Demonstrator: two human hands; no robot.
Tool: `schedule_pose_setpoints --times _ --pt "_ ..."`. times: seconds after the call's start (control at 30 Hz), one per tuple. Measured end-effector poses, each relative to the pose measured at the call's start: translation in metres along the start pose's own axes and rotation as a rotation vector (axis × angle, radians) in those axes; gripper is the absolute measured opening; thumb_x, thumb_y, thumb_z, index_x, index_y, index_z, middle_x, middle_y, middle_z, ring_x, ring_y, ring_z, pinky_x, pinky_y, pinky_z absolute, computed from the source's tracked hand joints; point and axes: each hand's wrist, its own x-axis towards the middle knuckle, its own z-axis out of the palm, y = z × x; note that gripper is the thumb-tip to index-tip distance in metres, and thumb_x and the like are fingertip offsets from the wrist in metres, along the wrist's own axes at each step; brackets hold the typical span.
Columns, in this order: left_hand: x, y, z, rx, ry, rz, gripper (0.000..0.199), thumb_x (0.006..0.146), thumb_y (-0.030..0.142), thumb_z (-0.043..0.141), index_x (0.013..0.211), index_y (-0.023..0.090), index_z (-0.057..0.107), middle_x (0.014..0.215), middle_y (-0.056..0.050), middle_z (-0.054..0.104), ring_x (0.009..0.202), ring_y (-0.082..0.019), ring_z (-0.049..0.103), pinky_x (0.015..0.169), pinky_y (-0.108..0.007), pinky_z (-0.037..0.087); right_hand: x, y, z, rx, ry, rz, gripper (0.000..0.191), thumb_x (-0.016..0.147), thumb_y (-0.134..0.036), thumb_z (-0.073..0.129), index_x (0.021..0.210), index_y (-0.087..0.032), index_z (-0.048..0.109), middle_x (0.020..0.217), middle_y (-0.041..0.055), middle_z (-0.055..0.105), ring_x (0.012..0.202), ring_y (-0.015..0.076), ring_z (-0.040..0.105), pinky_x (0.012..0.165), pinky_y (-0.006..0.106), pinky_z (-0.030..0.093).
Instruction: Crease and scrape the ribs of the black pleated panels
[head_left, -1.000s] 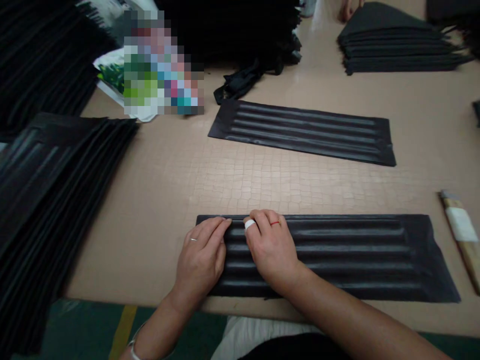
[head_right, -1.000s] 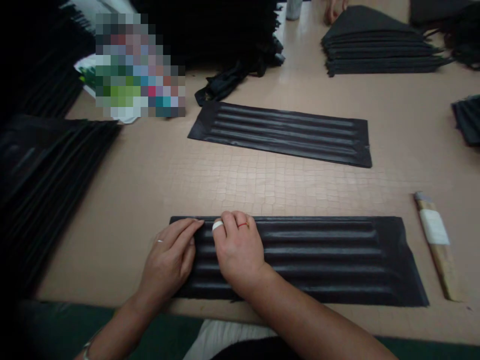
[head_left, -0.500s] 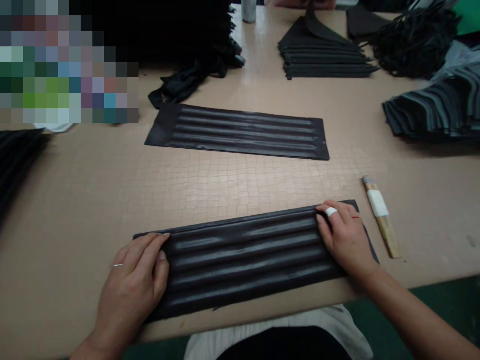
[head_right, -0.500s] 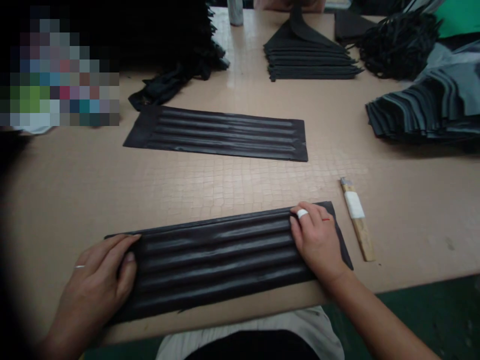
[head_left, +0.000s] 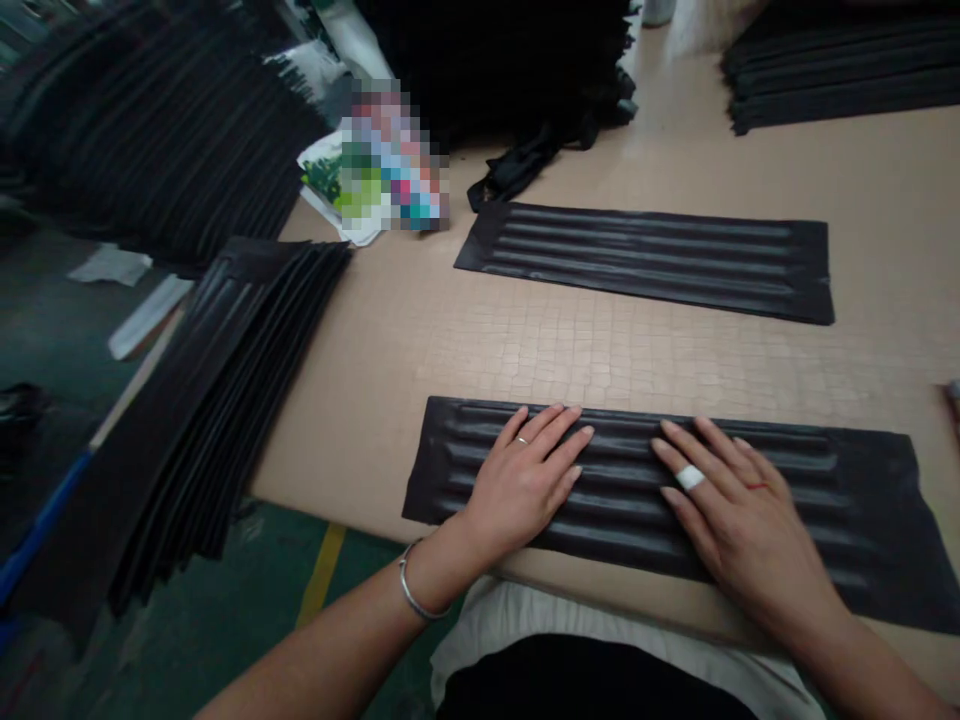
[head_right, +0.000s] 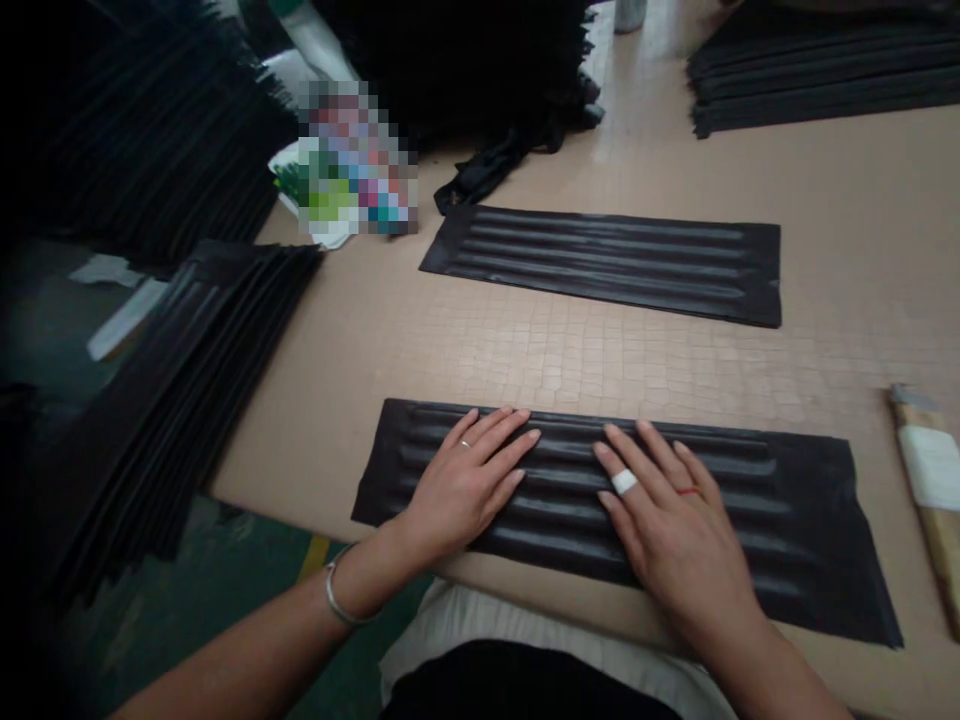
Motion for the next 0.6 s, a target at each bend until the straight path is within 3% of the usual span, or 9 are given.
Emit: schedule_pose_setpoints --times 0.1,0.2,0.4,0.5,0.6 --pt "0.007 -0.012 -0.006 0.024 -0.027 0.086 0.039 0.105 0.029 0.053 0.143 0.025 0.058 0.157 -0.008 0.052 0.146 -0.025 0.048 0.121 -0.052 0.040 0.031 -0.014 0.012 0.010 -0.075 -0.136 0.044 0.109 -0.031 0.045 0.151 -0.021 0.050 0.158 0.0049 0.048 0.153 0.0276 0.032 0.121 0.053 0.029" --pt "0.002 -0.033 -0.018 0.069 -0.056 0.143 0.038 0.106 0.028 0.052 0.143 0.026 0.058 0.155 -0.007 0.054 0.143 -0.025 0.052 0.118 -0.052 0.043 0.043 -0.005 0.012 -0.017 -0.098 -0.204 0.041 0.109 -0.033 0.044 0.148 -0.023 0.053 0.157 0.0040 0.050 0.153 0.0270 0.032 0.122 0.056 0.024" --pt "-0.039 -0.092 -0.049 0.183 -0.107 0.113 0.038 0.106 0.027 0.051 0.143 0.029 0.059 0.157 -0.006 0.052 0.142 -0.028 0.053 0.113 -0.052 0.047 0.028 0.036 -0.006 -0.006 -0.119 -0.243 0.044 0.110 -0.041 0.040 0.151 -0.029 0.051 0.156 0.0027 0.051 0.151 0.0302 0.034 0.121 0.061 0.017" --pt "-0.061 -0.108 -0.058 0.245 -0.133 0.049 0.038 0.106 0.028 0.051 0.143 0.028 0.059 0.159 -0.006 0.049 0.143 -0.029 0.052 0.112 -0.052 0.048 0.021 0.049 -0.008 0.015 -0.107 -0.234 0.048 0.109 -0.045 0.038 0.155 -0.034 0.048 0.154 0.0031 0.053 0.149 0.0331 0.039 0.118 0.064 0.019" --pt "-0.082 -0.113 -0.060 0.282 -0.121 -0.056 0.040 0.106 0.029 0.050 0.145 0.026 0.057 0.160 -0.008 0.049 0.144 -0.029 0.051 0.112 -0.052 0.049 0.007 0.058 -0.008 0.077 -0.019 -0.063 0.045 0.107 -0.057 0.037 0.144 -0.044 0.060 0.143 0.0017 0.063 0.139 0.0319 0.052 0.116 0.061 0.027"
